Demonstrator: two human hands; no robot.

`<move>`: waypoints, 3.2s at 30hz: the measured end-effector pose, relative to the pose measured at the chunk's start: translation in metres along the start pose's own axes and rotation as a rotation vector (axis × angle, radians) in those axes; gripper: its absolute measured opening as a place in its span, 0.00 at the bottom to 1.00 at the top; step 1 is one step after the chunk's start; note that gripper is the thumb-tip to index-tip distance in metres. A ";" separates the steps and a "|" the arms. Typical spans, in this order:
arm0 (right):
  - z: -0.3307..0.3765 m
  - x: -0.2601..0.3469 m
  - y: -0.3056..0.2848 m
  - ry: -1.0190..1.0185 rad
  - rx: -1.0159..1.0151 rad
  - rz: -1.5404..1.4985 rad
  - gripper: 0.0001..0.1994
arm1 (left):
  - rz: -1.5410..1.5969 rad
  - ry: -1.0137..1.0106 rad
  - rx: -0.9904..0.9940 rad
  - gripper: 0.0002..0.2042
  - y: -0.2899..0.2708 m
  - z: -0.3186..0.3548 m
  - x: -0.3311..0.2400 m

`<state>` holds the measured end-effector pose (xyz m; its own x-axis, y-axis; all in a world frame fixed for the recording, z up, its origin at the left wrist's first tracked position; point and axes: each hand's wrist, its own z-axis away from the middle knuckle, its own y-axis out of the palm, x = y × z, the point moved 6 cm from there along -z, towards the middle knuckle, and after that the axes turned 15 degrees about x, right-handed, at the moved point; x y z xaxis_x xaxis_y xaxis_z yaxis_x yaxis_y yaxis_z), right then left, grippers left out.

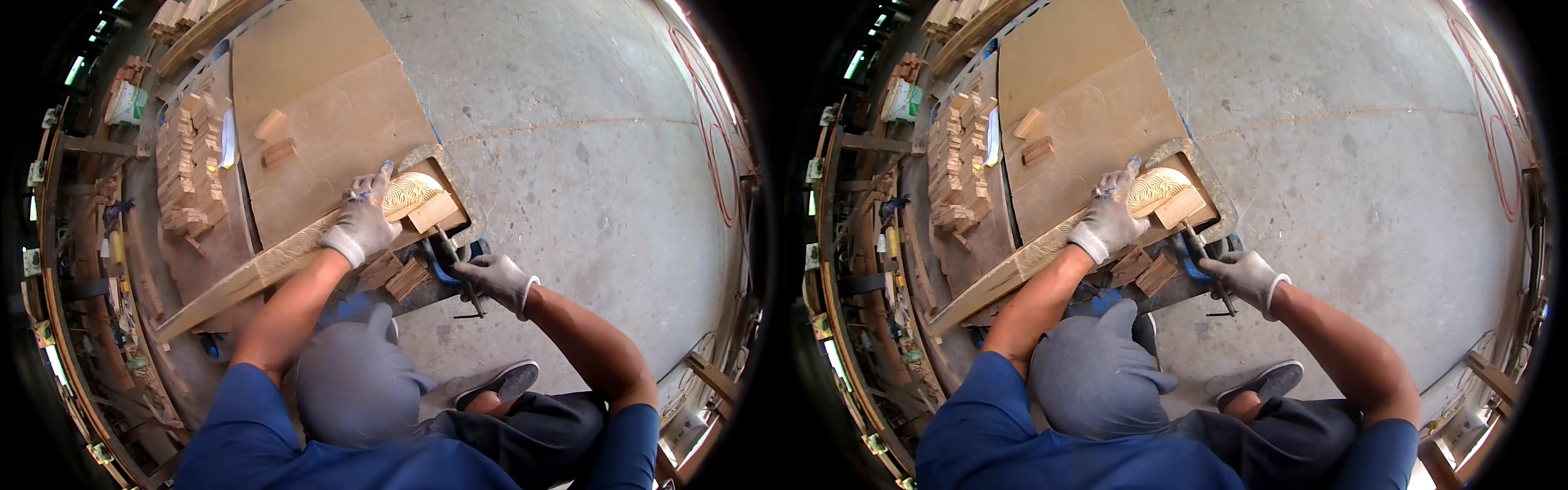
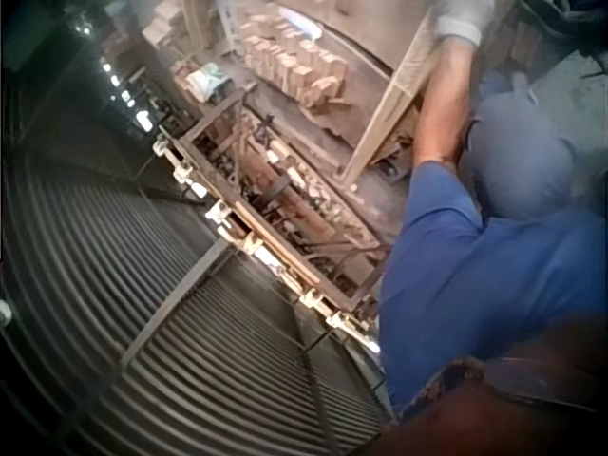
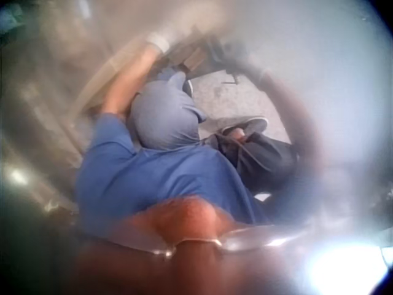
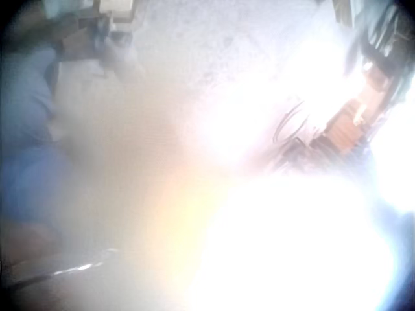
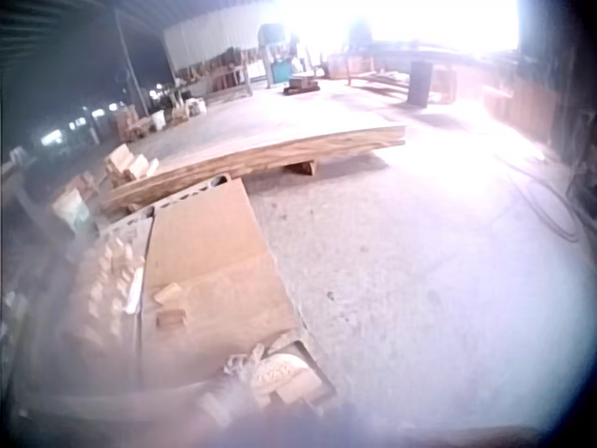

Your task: The person uses a chisel to carve a decorative pattern into a long piece of wood clamped to a workbench. They repeatedly chip away at the wood surface to create a textured design, then move the piece to a different table to continue the carving process.

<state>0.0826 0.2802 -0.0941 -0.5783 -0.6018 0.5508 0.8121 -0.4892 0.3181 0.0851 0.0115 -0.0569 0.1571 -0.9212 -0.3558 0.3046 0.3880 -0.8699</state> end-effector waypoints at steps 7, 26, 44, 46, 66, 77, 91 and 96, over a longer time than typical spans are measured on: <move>-0.028 -0.001 0.010 -0.183 0.015 -0.717 0.21 | 0.050 0.068 -0.048 0.50 -0.009 -0.001 -0.003; -0.021 0.007 0.020 -0.201 -0.263 -0.515 0.18 | -0.044 0.031 0.169 0.50 -0.018 -0.014 -0.005; -0.026 0.009 0.016 -0.242 -0.302 -0.380 0.19 | -0.036 0.029 0.149 0.50 -0.015 -0.018 -0.003; -0.024 0.012 0.018 -0.247 -0.309 -0.365 0.18 | -0.031 0.035 0.153 0.50 -0.016 -0.018 -0.003; -0.019 0.017 0.020 -0.209 -0.182 -0.436 0.17 | -0.026 0.059 0.170 0.50 -0.024 -0.016 -0.005; -0.013 0.010 0.002 -0.185 -0.155 -0.281 0.17 | -0.011 0.038 0.174 0.46 -0.019 -0.015 -0.008; -0.006 0.013 0.009 -0.237 -0.250 -0.280 0.17 | -0.078 -0.025 0.263 0.50 -0.022 -0.012 -0.012; -0.009 0.009 0.012 -0.255 -0.211 -0.348 0.18 | -0.022 0.033 0.186 0.51 -0.020 -0.010 -0.009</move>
<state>0.0863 0.2632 -0.0921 -0.7539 -0.2183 0.6197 0.5249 -0.7674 0.3683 0.0680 0.0117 -0.0395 0.1184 -0.9288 -0.3512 0.4767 0.3634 -0.8004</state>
